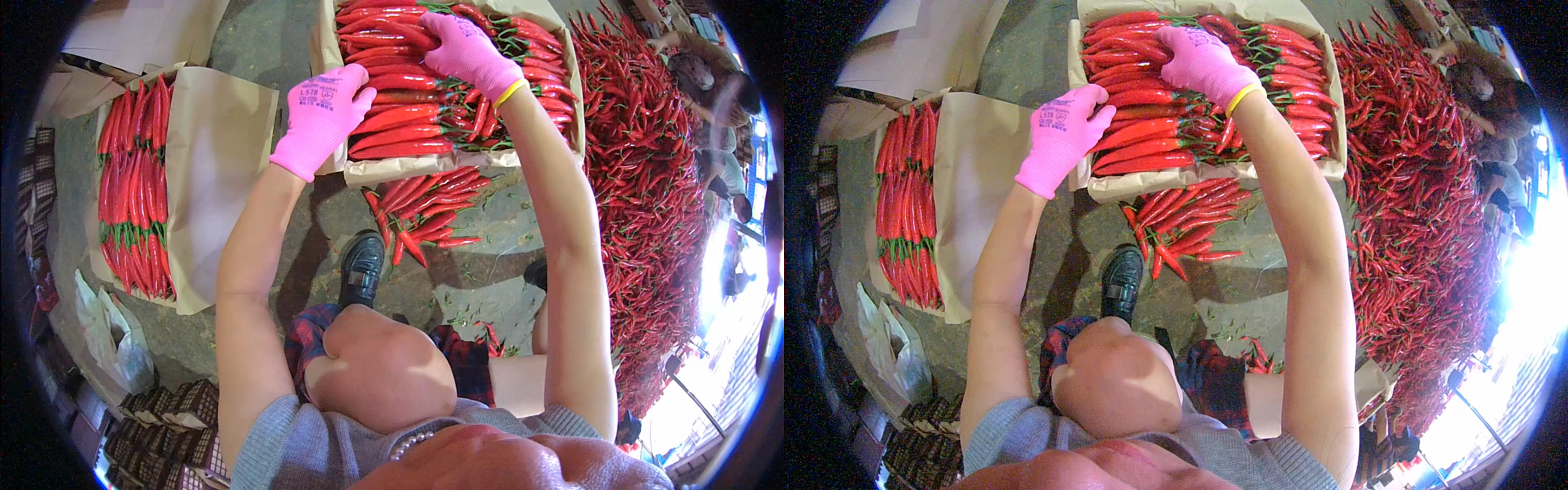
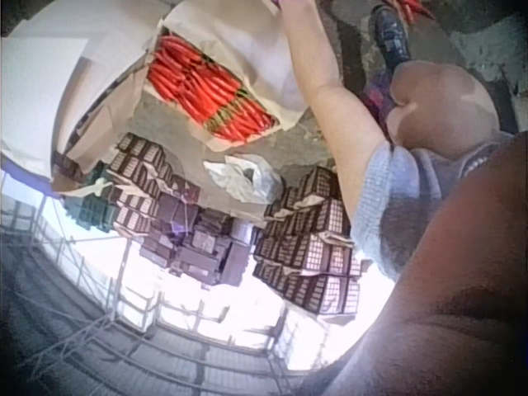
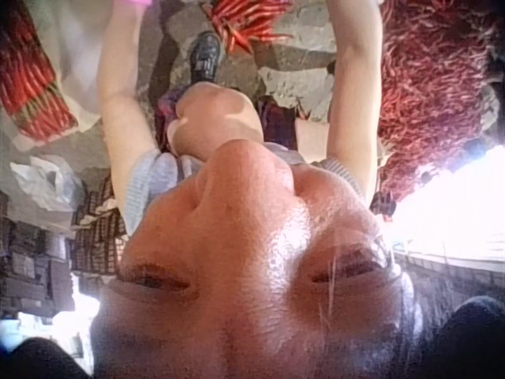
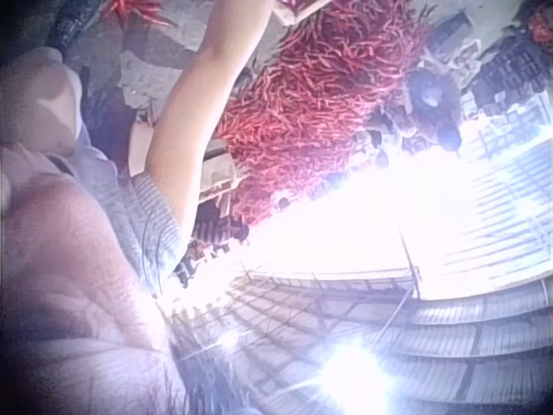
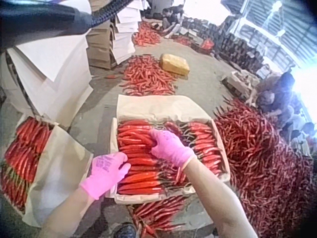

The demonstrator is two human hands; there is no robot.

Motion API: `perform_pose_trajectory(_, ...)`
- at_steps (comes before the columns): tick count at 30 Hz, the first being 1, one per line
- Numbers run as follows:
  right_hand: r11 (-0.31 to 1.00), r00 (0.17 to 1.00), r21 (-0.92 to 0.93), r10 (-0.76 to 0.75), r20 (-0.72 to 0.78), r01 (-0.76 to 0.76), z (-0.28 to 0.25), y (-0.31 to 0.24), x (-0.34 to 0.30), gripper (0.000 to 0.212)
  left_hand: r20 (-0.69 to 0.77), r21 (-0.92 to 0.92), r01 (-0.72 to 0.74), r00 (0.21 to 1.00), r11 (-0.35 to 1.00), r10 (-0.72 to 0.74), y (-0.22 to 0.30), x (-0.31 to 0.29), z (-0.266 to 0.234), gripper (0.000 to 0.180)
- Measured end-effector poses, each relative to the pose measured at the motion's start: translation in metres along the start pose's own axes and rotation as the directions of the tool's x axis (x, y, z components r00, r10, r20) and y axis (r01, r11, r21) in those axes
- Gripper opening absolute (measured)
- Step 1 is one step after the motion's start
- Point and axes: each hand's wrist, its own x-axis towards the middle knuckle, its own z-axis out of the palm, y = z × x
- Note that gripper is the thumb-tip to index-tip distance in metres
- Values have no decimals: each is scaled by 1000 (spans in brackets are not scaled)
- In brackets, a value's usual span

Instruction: The person sorts red chili peppers by hand and places them into cardboard boxes while sitting on the floor.

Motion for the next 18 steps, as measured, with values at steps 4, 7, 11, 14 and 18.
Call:
perform_pose_trajectory(4,990,998,128,56,-17,-53,-27,-6,-4,47,-121,-81,-66,991,995,56,-9,-7,6,23)
perform_pose_trajectory(7,873,989,484,115,-93,-56,-64,-35,-51,33,-143,-216,0,989,976,-32,-11,-20,-8,20)
perform_pose_trajectory(11,896,990,433,54,127,-104,-88,-41,-124,33,-70,-506,179,966,843,-248,-27,-27,-21,15)
perform_pose_trajectory(14,854,827,445,-32,561,-268,-63,-59,-175,33,-175,-518,122,954,847,-244,-46,-31,-20,16)
perform_pose_trajectory(18,863,894,437,38,446,-254,-45,-62,-196,34,-218,-426,74,959,902,-181,-50,-27,-13,19)
